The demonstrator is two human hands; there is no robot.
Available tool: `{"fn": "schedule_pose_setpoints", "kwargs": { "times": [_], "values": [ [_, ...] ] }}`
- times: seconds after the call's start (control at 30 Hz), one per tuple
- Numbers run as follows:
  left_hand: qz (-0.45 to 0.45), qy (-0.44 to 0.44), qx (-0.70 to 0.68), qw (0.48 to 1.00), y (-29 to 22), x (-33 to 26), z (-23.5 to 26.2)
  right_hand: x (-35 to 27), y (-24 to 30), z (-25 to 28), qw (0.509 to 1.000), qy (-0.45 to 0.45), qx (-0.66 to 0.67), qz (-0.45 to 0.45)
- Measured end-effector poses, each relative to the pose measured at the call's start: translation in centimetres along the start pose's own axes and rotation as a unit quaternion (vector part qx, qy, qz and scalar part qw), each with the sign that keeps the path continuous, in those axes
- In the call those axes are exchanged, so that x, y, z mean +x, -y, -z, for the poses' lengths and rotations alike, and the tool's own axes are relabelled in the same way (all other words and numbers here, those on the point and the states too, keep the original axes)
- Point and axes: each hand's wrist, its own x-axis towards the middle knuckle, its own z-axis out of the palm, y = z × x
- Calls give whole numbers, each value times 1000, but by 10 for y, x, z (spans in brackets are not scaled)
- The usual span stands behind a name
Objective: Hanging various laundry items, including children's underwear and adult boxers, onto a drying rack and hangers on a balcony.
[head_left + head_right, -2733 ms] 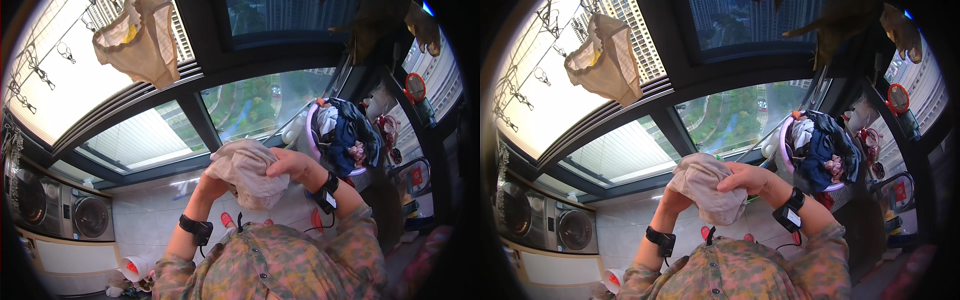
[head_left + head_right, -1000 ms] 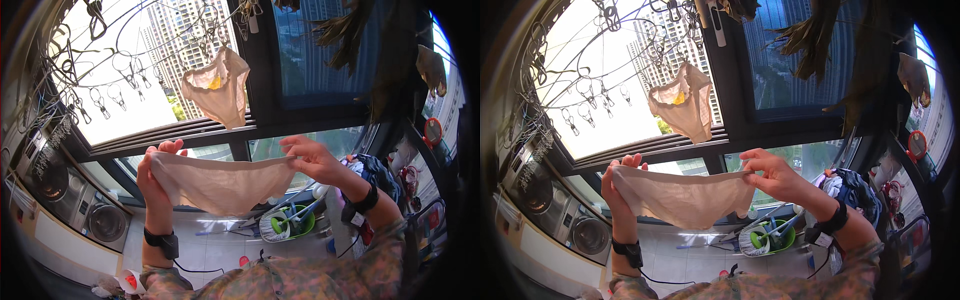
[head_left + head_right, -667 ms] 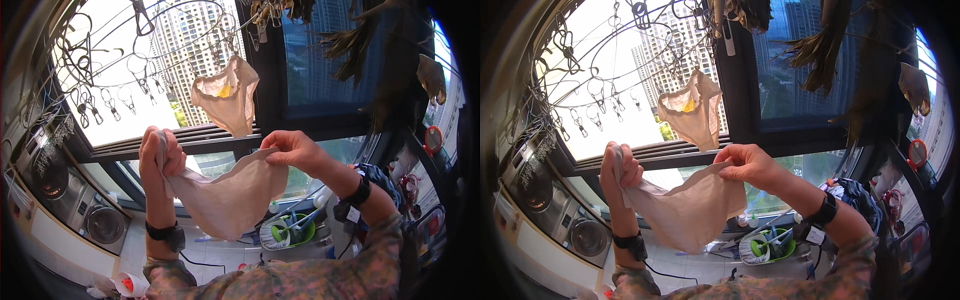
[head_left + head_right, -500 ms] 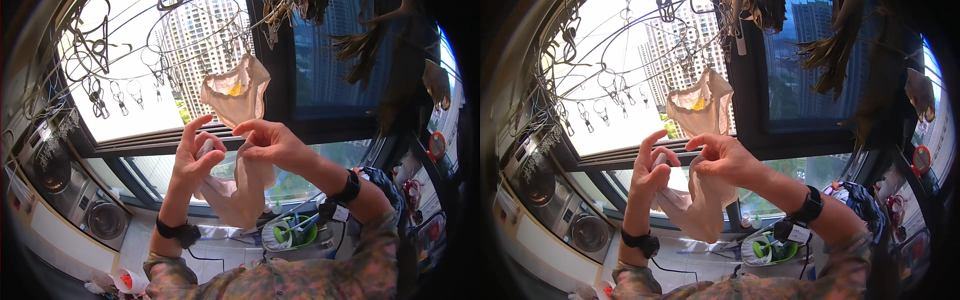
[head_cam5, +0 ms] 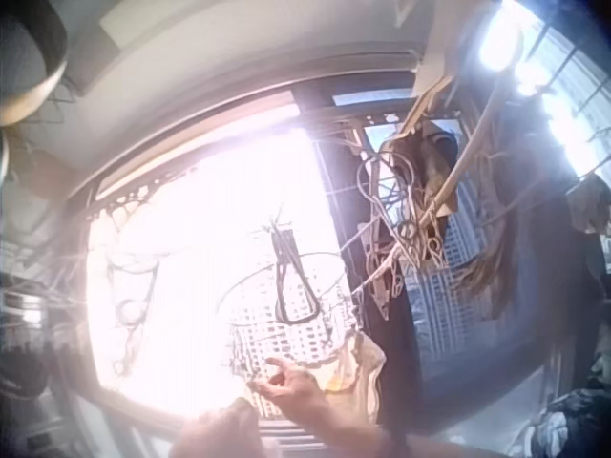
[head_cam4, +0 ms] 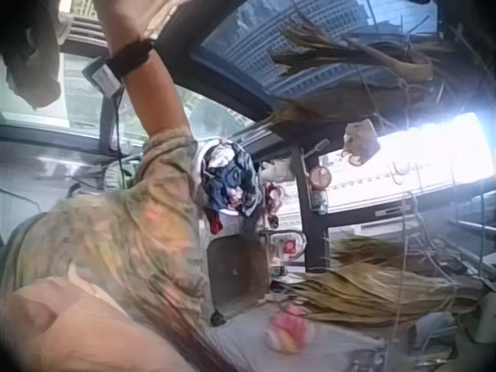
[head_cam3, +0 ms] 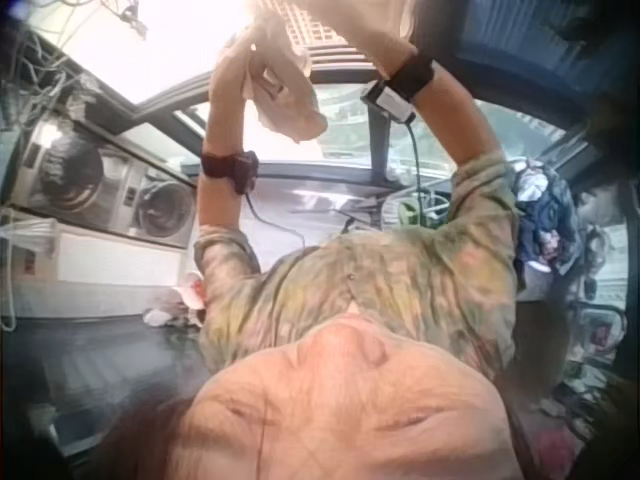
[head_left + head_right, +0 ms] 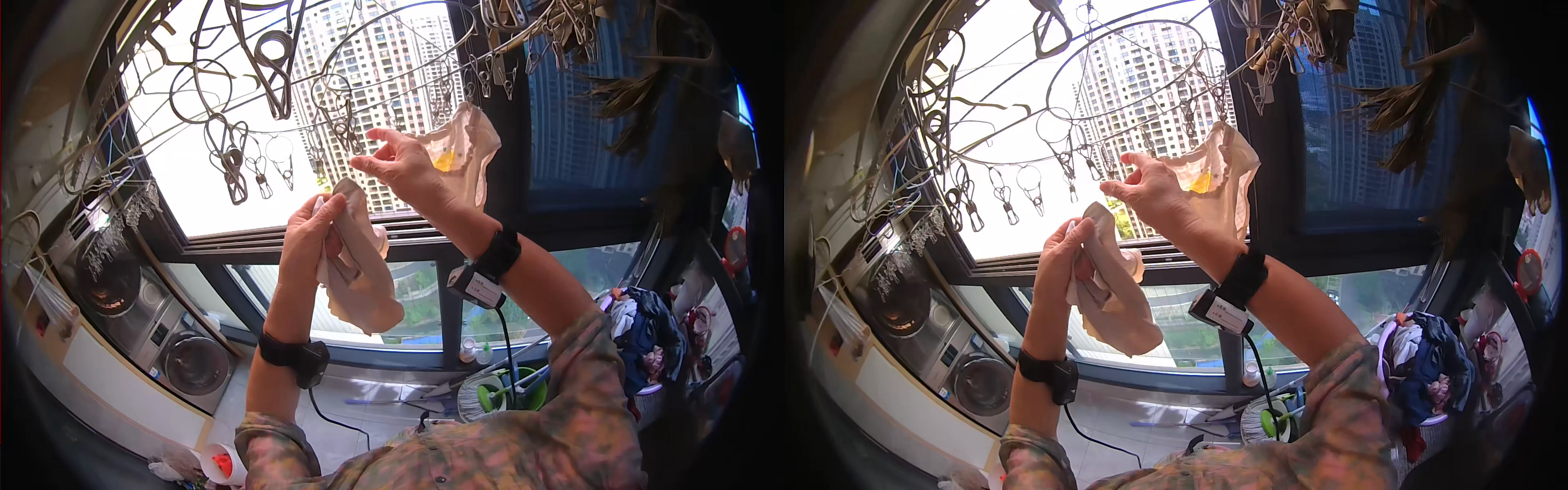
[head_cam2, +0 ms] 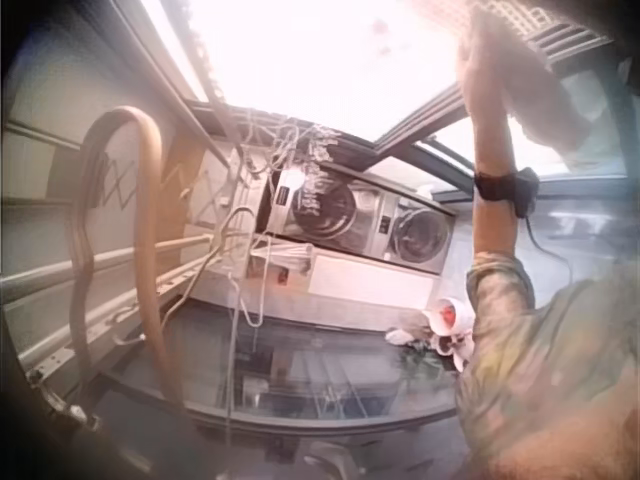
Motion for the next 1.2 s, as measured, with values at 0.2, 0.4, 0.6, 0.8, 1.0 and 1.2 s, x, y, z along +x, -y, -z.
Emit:
{"fn": "schedule_pose_setpoints", "kwargs": {
  "times": [0.2, 0.4, 0.6, 0.8, 1.0, 1.2],
  "values": [
    [-35, -49, 14, 998, -9, 20, 18, 43, -13, -10, 996, 55, 51, -42],
    [-31, -14, -25, 999, 7, 40, 30, 34, -2, 3, 958, 143, 225, -101],
    [-16, -77, -74, 994, 22, 54, 20, 30, -10, 0, 958, 102, 255, -81],
    [-42, -47, -106, 992, 26, 56, 13, 22, -9, -12, 967, 57, 241, -62],
    [-49, -95, -163, 981, 27, 57, 3, 17, -11, -20, 962, 34, 262, -61],
    [-64, -30, -144, 987, 26, 56, 13, 14, -8, -21, 961, 23, 270, -55]
  ]
}}
